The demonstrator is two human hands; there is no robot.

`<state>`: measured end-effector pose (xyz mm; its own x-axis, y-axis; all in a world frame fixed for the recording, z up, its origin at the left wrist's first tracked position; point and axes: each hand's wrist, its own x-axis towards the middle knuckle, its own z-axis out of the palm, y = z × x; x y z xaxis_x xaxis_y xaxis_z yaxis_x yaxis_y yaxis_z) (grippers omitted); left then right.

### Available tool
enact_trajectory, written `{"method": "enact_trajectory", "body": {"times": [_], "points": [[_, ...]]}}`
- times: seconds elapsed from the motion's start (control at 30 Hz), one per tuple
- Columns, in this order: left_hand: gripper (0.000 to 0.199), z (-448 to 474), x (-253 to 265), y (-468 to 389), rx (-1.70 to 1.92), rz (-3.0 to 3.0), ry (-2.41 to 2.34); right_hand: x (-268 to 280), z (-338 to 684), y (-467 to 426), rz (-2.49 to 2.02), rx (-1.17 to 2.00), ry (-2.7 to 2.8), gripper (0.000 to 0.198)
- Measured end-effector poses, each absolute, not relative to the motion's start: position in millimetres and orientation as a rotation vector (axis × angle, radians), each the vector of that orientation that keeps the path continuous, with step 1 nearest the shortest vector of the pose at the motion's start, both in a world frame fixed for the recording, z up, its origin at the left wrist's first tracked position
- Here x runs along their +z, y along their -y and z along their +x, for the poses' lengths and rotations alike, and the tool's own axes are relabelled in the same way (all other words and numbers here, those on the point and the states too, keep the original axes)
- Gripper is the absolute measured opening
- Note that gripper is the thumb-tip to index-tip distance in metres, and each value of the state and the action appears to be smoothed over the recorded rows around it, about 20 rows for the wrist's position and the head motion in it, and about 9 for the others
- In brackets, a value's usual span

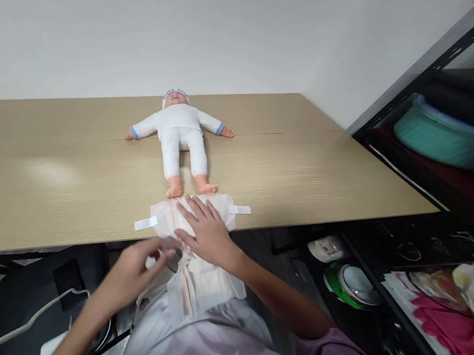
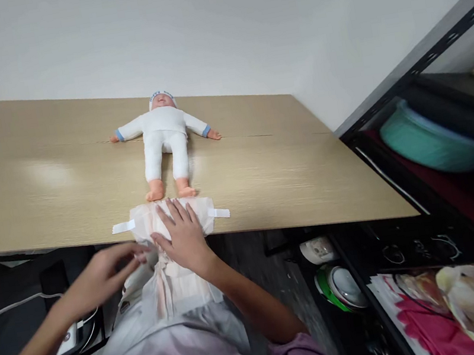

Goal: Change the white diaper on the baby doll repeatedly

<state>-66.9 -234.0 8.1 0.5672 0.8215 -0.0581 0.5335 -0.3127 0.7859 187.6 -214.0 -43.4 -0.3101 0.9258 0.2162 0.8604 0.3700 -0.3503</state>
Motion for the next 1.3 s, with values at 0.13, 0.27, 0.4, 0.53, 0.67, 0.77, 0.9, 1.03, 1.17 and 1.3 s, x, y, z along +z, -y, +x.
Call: {"method": "enact_trajectory", "body": {"times": [0.13, 0.27, 0.4, 0.53, 0.67, 0.77, 0.9, 1.03, 1.17, 1.3], "points": [[0.030, -62, 45, 135, 0.795, 2.638, -1.078, -44, 186, 213, -1.568, 0.206, 2.270, 0.075], [0.090, -26, 40, 45, 0.457, 3.115, -0.856, -44, 187, 212, -1.568, 0.209, 2.264, 0.075], [0.112, 13, 28, 6, 0.088, 3.226, -0.481, -44, 187, 215, -1.552, 0.224, 2.257, 0.075], [0.053, 41, 23, -3, 0.231, 3.186, -0.348, -42, 188, 217, -1.538, 0.251, 2.247, 0.075], [0.021, 58, 30, -13, 0.385, 3.115, -0.223, -36, 195, 208, -1.527, 0.348, 2.254, 0.077], [0.023, 65, 51, -23, 0.546, 2.947, -0.147, -27, 203, 188, -1.489, 0.475, 2.325, 0.079], [0.034, 67, 92, -40, 0.740, 2.704, -0.184, -17, 209, 152, -1.428, 0.592, 2.417, 0.083], [0.057, 60, 123, -56, 0.808, 2.629, -0.252, -17, 206, 115, -1.442, 0.564, 2.439, 0.083], [0.055, 52, 137, -65, 0.899, 2.537, -0.239, -26, 204, 66, -1.473, 0.451, 2.437, 0.079], [0.047, 48, 142, -65, 0.931, 2.485, -0.219, -34, 202, 0, -1.513, 0.329, 2.431, 0.078]]}}
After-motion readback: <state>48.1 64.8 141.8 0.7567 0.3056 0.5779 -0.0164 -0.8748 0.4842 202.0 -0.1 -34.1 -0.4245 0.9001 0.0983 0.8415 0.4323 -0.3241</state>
